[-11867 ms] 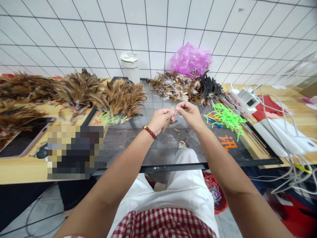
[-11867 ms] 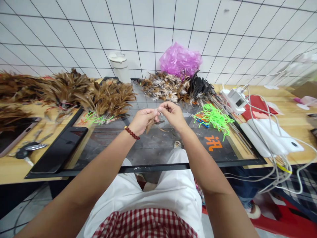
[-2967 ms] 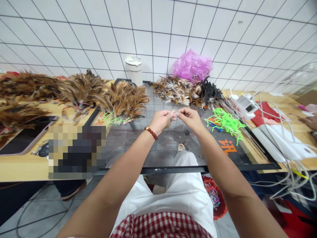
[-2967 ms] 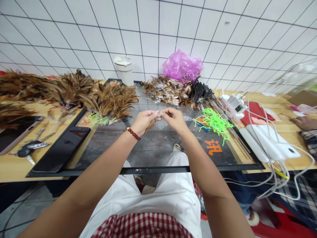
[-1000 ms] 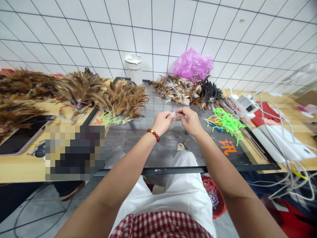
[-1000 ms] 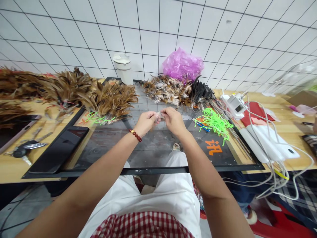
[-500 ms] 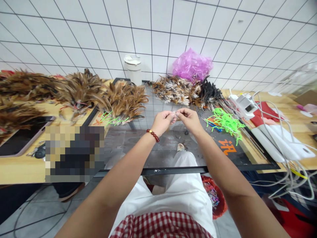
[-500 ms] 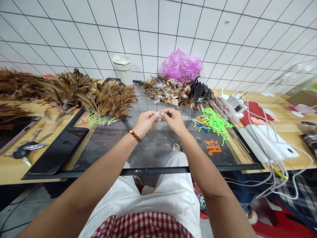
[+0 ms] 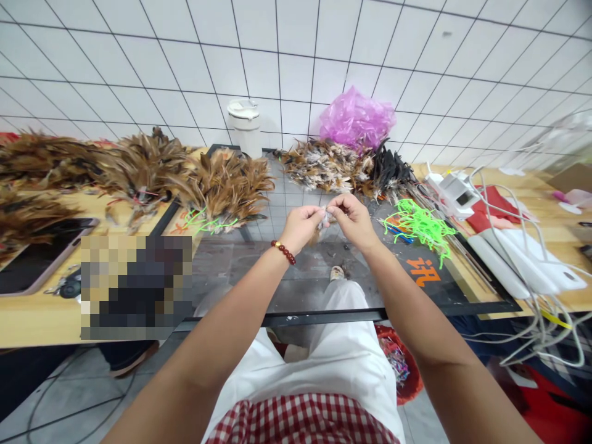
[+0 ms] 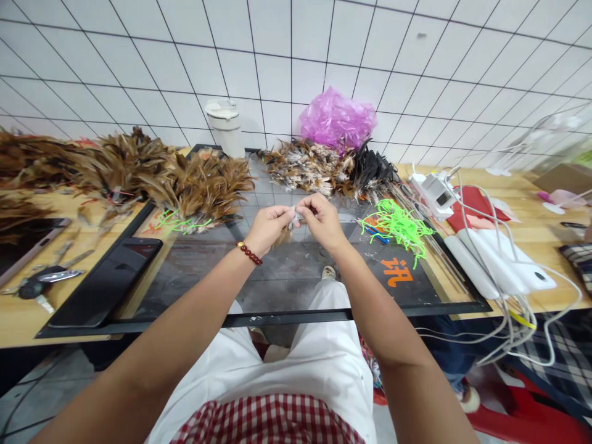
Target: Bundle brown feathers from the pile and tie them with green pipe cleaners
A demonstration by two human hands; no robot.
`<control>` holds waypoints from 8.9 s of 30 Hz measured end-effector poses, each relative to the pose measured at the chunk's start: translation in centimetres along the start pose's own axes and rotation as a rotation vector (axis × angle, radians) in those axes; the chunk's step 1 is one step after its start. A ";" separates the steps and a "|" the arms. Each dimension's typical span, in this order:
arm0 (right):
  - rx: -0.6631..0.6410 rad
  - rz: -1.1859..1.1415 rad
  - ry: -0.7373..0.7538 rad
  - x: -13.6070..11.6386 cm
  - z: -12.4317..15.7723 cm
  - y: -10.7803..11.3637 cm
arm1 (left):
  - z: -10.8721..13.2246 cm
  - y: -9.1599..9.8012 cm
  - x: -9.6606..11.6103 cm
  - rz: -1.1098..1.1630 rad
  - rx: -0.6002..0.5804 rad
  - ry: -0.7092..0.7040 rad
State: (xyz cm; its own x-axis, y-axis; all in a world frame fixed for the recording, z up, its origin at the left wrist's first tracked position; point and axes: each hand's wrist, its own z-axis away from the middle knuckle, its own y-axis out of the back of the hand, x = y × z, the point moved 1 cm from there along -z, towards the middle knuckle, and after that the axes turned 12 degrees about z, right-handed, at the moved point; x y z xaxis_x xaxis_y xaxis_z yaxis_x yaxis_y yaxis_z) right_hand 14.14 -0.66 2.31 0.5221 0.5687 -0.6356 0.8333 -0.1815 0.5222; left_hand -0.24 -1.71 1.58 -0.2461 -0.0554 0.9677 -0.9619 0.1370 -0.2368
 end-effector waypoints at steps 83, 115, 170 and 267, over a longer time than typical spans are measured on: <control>-0.236 -0.429 -0.239 0.2 -0.3 1.1 | -0.2 0.4 0.2 0.071 -0.004 0.044; -0.295 0.086 -0.343 3.2 -0.4 1.8 | -0.6 0.5 -0.2 0.103 0.070 -0.051; 0.032 0.560 0.203 0.6 0.2 0.9 | -0.6 0.6 -1.2 -0.135 0.094 -0.012; -0.133 -0.463 -0.241 1.1 0.1 -1.2 | 0.2 -0.4 -0.4 0.256 -0.165 0.235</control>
State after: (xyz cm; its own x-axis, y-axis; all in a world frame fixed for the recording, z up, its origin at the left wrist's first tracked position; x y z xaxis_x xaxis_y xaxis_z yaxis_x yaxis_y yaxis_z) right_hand 13.74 0.12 0.89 0.1456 0.3619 -0.9208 0.9643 0.1563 0.2139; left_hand 0.22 -1.94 1.32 -0.4230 0.2271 0.8772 -0.8360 0.2756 -0.4745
